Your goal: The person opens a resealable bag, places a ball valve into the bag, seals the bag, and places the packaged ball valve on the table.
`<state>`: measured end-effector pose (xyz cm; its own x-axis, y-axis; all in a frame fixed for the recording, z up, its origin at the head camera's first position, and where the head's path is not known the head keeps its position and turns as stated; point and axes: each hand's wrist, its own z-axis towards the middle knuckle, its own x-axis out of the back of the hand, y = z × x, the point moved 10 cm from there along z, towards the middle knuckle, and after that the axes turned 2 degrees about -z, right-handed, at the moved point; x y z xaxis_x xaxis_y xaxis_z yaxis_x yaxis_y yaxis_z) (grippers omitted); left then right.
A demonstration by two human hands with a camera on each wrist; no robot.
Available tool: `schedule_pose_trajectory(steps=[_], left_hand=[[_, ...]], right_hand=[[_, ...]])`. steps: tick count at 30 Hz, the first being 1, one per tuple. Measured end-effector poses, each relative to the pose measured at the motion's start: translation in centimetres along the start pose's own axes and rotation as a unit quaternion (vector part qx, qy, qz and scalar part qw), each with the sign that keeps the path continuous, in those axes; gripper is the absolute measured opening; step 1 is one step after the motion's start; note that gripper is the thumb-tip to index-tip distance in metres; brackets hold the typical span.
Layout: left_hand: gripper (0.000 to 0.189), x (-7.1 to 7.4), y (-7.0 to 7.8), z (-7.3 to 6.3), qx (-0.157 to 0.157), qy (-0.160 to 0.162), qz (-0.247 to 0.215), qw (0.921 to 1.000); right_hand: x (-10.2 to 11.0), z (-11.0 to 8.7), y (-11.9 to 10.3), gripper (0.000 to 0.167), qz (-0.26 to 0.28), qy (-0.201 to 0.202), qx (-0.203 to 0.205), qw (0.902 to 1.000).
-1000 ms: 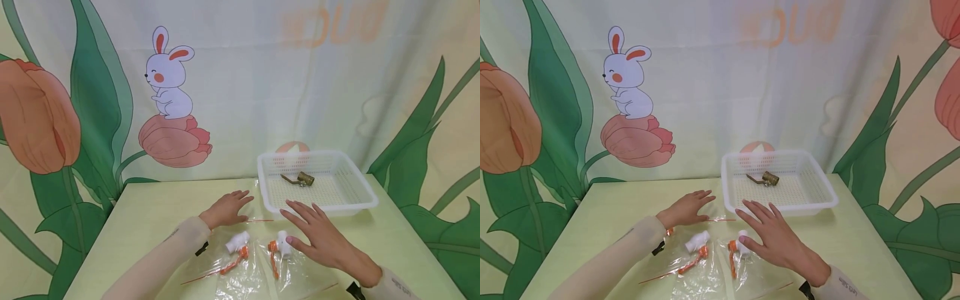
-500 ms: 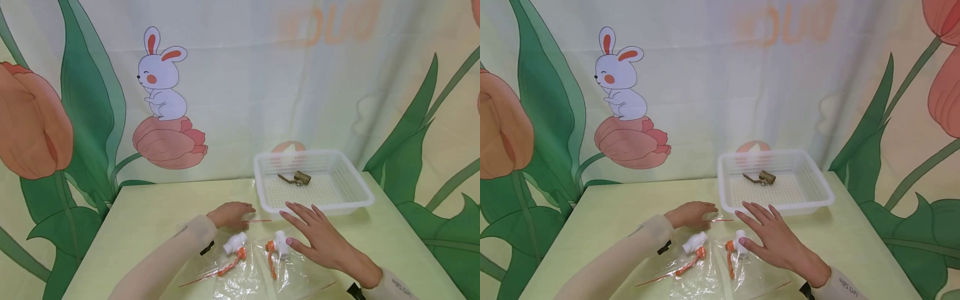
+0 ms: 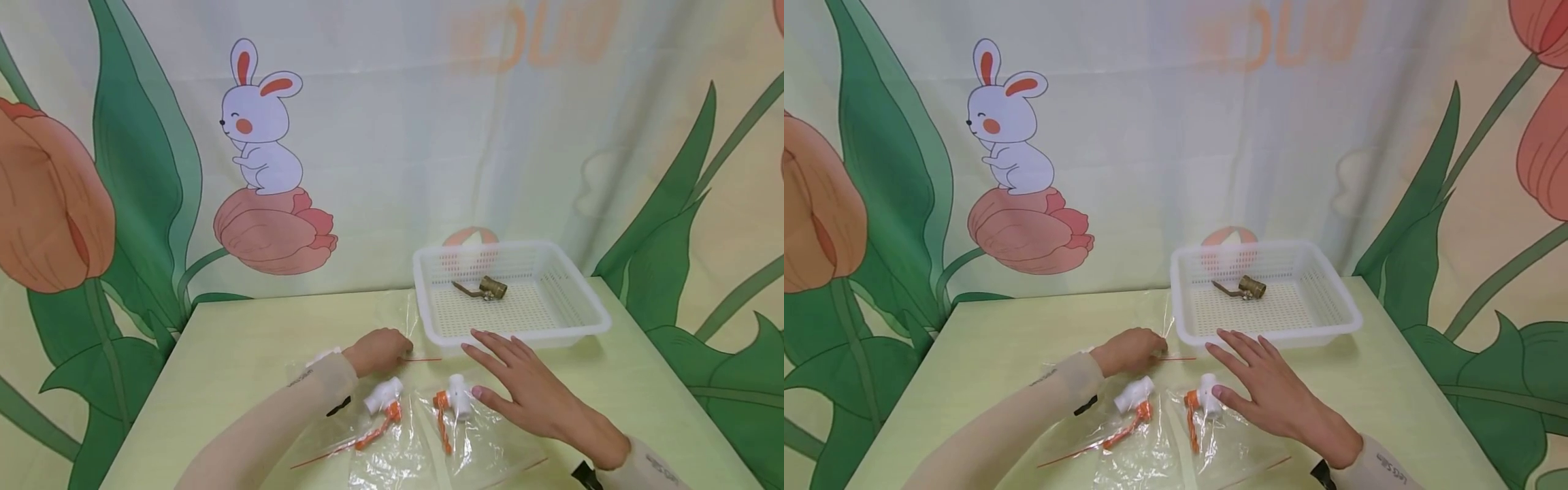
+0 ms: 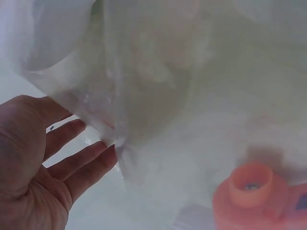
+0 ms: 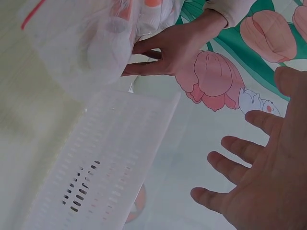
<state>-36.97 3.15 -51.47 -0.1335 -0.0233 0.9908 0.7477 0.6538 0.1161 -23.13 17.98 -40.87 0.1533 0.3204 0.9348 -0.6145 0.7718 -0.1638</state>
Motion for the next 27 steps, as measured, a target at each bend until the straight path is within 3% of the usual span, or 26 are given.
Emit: schedule_pose_trajectory(steps=[12, 17, 23, 27], left_hand=[[0.017, 1.8, -0.5, -0.6, -0.012, 0.049, 0.004, 0.9987], [0.015, 3.0, -1.3, -1.6, -0.001, 0.056, -0.006, 0.9984], [0.039, 4.7, -1.9, -2.8, 0.010, 0.066, -0.018, 0.9976], [0.042, 6.0, -2.7, -3.7, 0.041, 0.071, -0.027, 0.9963]], right_hand=[[0.3, -0.3, 0.3, 0.062, -0.004, 0.004, -0.003, 1.0000], [0.6, -0.2, 0.1, 0.062, -0.007, 0.010, 0.000, 0.9999], [1.1, 0.0, -0.2, 0.062, -0.006, 0.022, 0.010, 0.9997], [1.4, 0.3, -0.2, 0.063, -0.008, 0.016, 0.007, 0.9998]])
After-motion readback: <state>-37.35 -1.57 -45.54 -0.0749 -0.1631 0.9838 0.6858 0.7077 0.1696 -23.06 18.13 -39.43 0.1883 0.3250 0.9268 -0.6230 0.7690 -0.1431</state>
